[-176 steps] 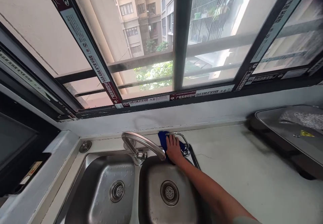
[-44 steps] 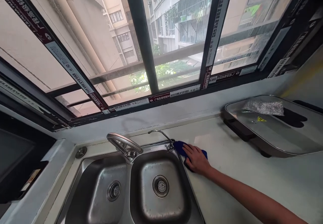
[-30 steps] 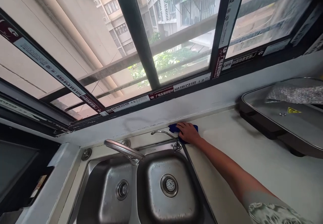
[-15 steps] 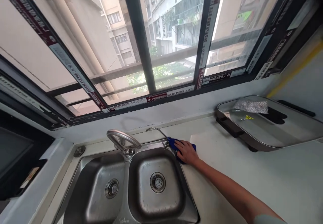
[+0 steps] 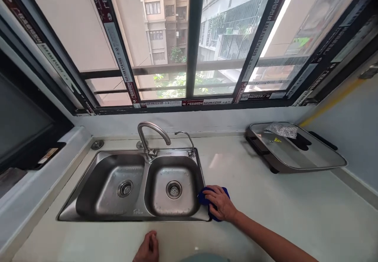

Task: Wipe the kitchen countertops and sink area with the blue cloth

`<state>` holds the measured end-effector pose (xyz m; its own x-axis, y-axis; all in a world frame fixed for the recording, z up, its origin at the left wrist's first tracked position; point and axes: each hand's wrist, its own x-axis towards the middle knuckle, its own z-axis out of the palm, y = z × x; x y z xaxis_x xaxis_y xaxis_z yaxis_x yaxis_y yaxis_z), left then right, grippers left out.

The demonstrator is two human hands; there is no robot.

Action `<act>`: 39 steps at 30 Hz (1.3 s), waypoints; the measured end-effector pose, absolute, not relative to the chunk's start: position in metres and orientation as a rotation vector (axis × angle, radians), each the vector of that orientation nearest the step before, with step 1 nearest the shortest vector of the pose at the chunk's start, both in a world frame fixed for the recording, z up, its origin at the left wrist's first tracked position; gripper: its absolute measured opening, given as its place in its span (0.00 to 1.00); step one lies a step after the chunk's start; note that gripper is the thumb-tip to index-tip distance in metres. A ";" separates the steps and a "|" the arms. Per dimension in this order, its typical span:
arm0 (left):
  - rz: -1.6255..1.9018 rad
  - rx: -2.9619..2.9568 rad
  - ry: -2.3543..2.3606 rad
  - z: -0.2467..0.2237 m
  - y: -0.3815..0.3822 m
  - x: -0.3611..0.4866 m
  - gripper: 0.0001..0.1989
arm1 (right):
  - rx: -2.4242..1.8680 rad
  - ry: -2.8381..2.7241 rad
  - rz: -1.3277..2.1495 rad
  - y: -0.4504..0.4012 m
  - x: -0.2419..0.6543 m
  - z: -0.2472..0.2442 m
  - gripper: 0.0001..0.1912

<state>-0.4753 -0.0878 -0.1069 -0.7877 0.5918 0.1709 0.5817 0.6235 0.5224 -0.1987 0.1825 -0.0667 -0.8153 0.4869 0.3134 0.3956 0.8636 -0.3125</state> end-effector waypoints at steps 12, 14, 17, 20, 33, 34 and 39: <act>0.709 1.248 2.852 -0.103 -0.092 -0.474 0.15 | -0.481 -2.686 0.377 0.137 -0.168 -0.074 0.24; 0.658 1.212 2.881 -0.099 -0.090 -0.472 0.15 | -0.410 -2.680 0.468 0.153 -0.175 -0.071 0.20; 0.611 1.145 2.901 -0.091 -0.088 -0.471 0.15 | -0.391 -2.657 0.527 0.181 -0.188 -0.068 0.16; 0.627 1.146 2.852 -0.087 -0.088 -0.471 0.14 | -0.504 -2.642 0.453 0.207 -0.202 -0.068 0.14; 0.792 1.057 2.791 -0.085 -0.091 -0.470 0.16 | -0.963 -2.425 0.220 0.249 -0.252 -0.075 0.15; 0.806 1.052 2.797 -0.084 -0.090 -0.470 0.16 | -0.956 -2.429 0.221 0.245 -0.250 -0.075 0.15; 0.826 1.067 2.797 -0.086 -0.090 -0.469 0.15 | -0.887 -2.487 0.238 0.211 -0.233 -0.071 0.13</act>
<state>-0.4693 -0.0902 -0.0861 -0.7635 0.6280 0.1504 0.6090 0.6226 0.4914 -0.2330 0.2111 -0.0709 -0.6714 0.6330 0.3854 0.5484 0.7741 -0.3163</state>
